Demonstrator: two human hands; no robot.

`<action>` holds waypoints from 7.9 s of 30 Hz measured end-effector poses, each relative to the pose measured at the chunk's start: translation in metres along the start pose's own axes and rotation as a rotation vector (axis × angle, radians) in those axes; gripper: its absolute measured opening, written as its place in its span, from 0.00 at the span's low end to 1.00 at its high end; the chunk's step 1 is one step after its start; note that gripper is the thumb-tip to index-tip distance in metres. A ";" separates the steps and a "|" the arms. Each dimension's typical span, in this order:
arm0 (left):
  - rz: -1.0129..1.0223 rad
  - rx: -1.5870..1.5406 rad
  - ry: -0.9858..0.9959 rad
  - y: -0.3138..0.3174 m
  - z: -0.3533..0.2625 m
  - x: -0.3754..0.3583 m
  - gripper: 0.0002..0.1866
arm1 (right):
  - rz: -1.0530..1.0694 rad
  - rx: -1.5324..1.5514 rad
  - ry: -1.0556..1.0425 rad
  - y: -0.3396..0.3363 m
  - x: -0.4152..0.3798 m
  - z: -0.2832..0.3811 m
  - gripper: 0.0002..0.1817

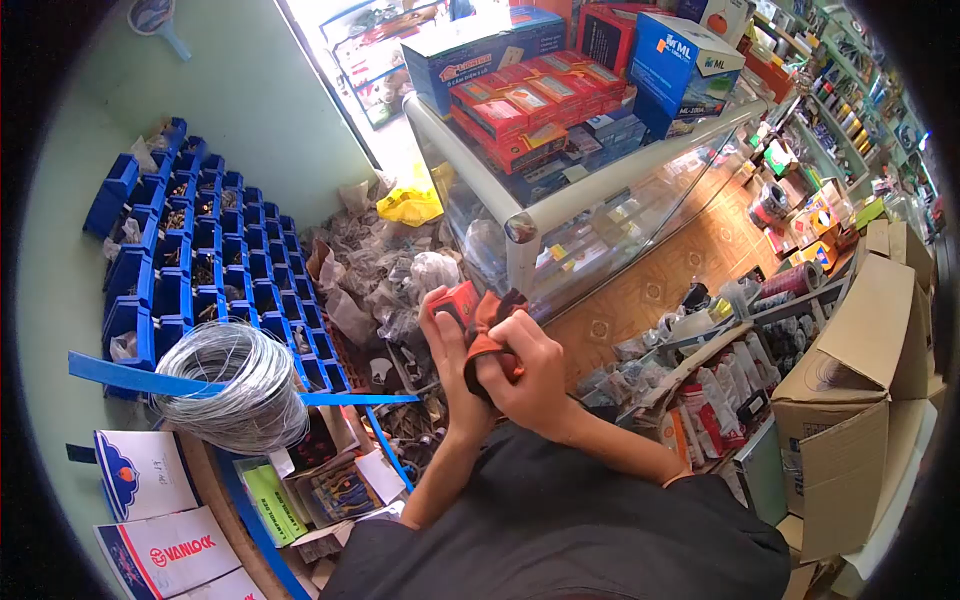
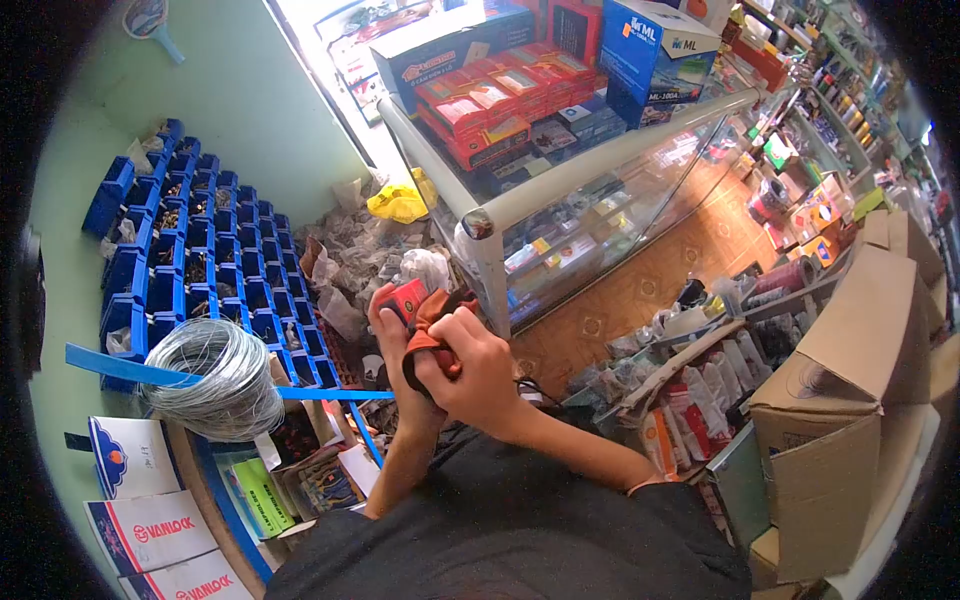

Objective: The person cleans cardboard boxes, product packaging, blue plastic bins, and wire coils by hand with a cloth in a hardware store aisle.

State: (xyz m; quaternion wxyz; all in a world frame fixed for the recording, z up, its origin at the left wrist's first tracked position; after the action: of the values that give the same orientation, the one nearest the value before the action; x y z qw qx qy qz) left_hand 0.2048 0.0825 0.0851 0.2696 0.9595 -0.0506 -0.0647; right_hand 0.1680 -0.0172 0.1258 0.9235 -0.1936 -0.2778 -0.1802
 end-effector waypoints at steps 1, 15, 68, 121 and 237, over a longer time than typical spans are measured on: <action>-0.017 0.086 0.027 -0.006 0.007 0.000 0.23 | 0.016 0.047 0.034 -0.001 0.004 -0.004 0.06; 0.077 0.495 0.413 0.014 -0.014 -0.040 0.30 | -0.110 0.502 0.396 -0.013 0.015 -0.030 0.07; 0.260 0.545 0.355 0.007 -0.001 -0.038 0.23 | -0.231 0.362 0.100 -0.019 0.017 -0.032 0.05; 0.273 0.317 -0.094 0.003 0.040 -0.012 0.36 | -0.075 0.277 0.206 -0.023 0.016 -0.046 0.05; -0.277 -0.069 0.390 -0.123 -0.030 -0.052 0.31 | 0.265 0.499 0.051 0.099 0.010 0.002 0.06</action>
State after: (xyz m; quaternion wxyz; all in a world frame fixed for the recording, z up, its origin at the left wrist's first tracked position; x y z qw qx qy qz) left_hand 0.1660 0.2088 0.0508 0.2953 0.9418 0.1369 0.0836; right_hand 0.2180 0.0670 0.1077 0.9648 0.0097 -0.2625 0.0114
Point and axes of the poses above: each hand's wrist, its own x-axis towards the middle knuckle, its own y-axis out of the palm, z = x × y, the point moved 8 cm from there along x, towards the middle knuckle, and after that the axes turned 5 degrees about -y, right-handed, at the moved point
